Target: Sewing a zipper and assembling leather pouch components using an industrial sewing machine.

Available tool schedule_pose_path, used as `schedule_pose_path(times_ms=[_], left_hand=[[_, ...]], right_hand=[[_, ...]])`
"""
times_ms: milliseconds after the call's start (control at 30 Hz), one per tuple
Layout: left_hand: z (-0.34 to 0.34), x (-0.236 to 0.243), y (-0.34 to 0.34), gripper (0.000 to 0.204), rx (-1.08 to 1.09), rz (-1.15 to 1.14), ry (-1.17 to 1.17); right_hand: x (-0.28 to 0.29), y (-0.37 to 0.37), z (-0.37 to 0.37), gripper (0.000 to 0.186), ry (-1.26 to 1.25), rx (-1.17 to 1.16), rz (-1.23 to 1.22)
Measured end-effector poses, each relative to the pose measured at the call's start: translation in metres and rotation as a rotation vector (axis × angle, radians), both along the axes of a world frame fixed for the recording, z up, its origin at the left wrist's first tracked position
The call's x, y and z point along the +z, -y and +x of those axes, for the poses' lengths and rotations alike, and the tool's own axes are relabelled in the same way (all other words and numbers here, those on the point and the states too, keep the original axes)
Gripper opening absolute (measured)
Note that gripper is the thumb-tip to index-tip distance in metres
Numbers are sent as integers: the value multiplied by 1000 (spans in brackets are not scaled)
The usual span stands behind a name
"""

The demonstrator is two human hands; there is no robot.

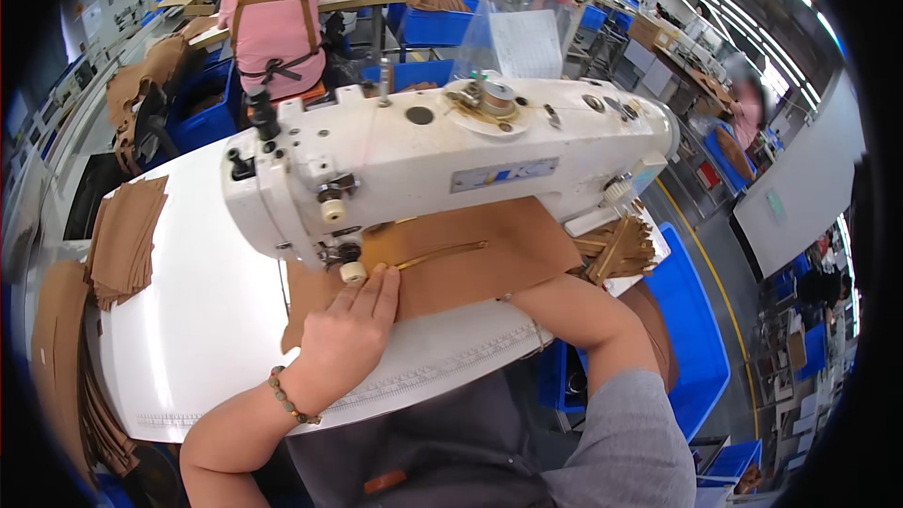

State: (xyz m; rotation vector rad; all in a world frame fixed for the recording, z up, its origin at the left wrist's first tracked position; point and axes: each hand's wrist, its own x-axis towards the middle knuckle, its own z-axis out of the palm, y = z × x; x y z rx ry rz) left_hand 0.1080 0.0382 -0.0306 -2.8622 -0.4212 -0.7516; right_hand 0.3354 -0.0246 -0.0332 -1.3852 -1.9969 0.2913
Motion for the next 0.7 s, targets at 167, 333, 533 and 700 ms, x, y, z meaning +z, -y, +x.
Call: schedule_pose_path(times_ms=[167,333,533,700], left_hand=[[-34,-34,-8,52,5,5,-140],[-46,-35,-7,50,163,35,-242],[-36,-3,-25,46,98,-331,-174],[-42,25,-60,51,61,-659,-233]], right_hand=[[-9,44,43,25,-372,-176,52],[85,73,40,18,508,-258,-325],[94,51,-22,26,218,39,-114],[22,-8,-41,29,310,27,-153]])
